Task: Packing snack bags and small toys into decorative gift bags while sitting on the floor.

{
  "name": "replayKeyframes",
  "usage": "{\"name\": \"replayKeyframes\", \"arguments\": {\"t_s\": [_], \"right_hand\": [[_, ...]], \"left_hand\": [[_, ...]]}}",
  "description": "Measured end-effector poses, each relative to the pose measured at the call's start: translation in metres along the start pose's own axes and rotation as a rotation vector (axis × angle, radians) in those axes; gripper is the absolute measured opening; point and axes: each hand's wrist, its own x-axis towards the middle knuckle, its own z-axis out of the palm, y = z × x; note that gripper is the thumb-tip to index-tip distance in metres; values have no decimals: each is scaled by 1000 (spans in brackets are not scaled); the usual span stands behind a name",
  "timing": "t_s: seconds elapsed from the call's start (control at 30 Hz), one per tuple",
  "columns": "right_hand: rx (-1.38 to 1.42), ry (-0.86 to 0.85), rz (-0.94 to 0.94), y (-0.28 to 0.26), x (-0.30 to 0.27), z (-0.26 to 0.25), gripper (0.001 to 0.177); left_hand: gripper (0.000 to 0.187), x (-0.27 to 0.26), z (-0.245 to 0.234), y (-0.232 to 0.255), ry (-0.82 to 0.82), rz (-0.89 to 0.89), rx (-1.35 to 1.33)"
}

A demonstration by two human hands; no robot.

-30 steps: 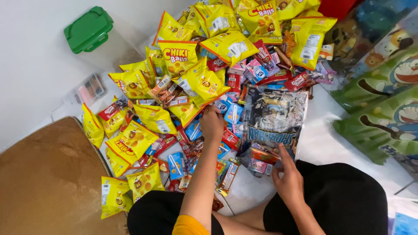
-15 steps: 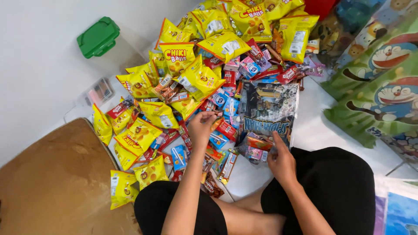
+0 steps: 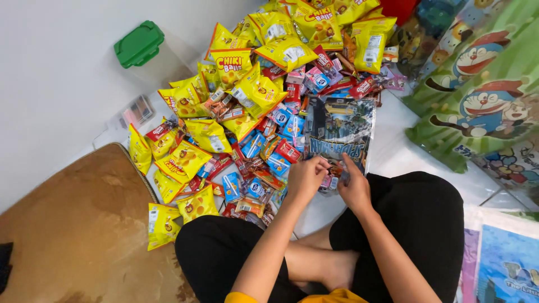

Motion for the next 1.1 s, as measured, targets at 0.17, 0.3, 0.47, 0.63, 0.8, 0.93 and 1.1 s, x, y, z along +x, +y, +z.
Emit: {"name": "replayKeyframes", "arguments": {"t_s": [0.17, 0.3, 0.47, 0.63, 0.8, 0.93, 1.1], "right_hand": [[29, -29, -37, 18, 12, 10, 85], [51, -21, -50, 23, 15, 16, 85], [94, -11, -52, 24, 14, 15, 87], [41, -27, -42, 21, 12, 13, 91], [48, -11, -60, 14, 9, 10, 91], [14, -36, -15, -15, -2, -19, 92], [-15, -79, 32, -20, 17, -27, 87]], "left_hand": [[11, 7, 36, -3, 19, 52, 208], [9, 7, 49, -6, 60, 116, 305], [8, -4, 30, -2, 312, 254, 490], [32, -3, -6, 7, 8, -141, 310], [34, 6, 19, -37, -41, -203, 165], [44, 10, 9, -41, -146, -208, 152], [50, 24, 1, -58, -159, -201, 180]]}}
